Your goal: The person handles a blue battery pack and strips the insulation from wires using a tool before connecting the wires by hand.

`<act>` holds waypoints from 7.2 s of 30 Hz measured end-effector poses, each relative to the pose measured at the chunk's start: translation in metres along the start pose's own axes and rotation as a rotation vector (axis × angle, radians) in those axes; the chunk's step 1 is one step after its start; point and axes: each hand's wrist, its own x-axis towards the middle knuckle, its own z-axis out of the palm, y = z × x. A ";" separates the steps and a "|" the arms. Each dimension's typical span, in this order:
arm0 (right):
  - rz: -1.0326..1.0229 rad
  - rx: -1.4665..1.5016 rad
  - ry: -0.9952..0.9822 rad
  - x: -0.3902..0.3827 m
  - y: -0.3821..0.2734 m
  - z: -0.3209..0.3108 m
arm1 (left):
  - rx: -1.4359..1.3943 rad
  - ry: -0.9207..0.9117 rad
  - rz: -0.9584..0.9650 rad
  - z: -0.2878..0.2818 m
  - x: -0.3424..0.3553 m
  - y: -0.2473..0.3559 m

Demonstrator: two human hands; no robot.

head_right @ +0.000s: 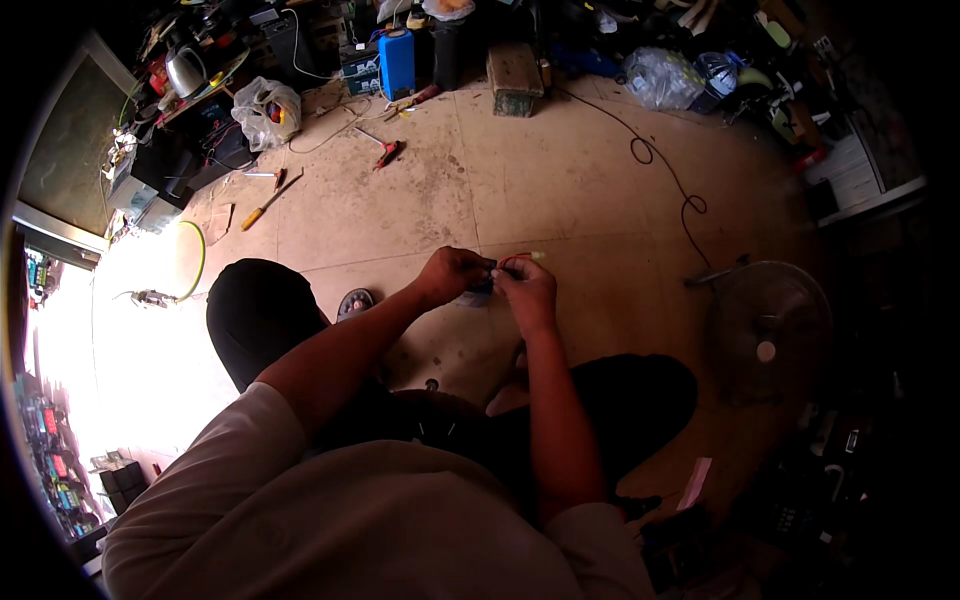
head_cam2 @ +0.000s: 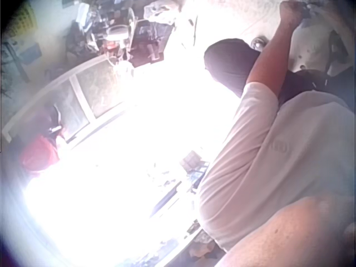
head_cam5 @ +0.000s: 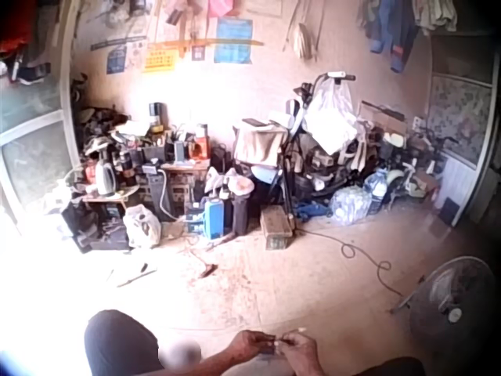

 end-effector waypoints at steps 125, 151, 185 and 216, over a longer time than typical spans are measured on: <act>0.104 0.011 0.024 0.024 0.028 0.020 | -0.119 0.198 -0.151 0.003 -0.008 -0.011; -0.109 -0.183 0.046 0.017 0.052 0.006 | -0.581 0.017 -0.274 -0.005 -0.010 -0.017; -0.010 0.125 0.018 0.006 0.030 0.016 | -0.624 0.018 -0.334 -0.004 -0.003 -0.022; 0.002 0.101 0.082 0.014 0.047 0.009 | -0.655 0.016 -0.343 -0.006 -0.005 -0.015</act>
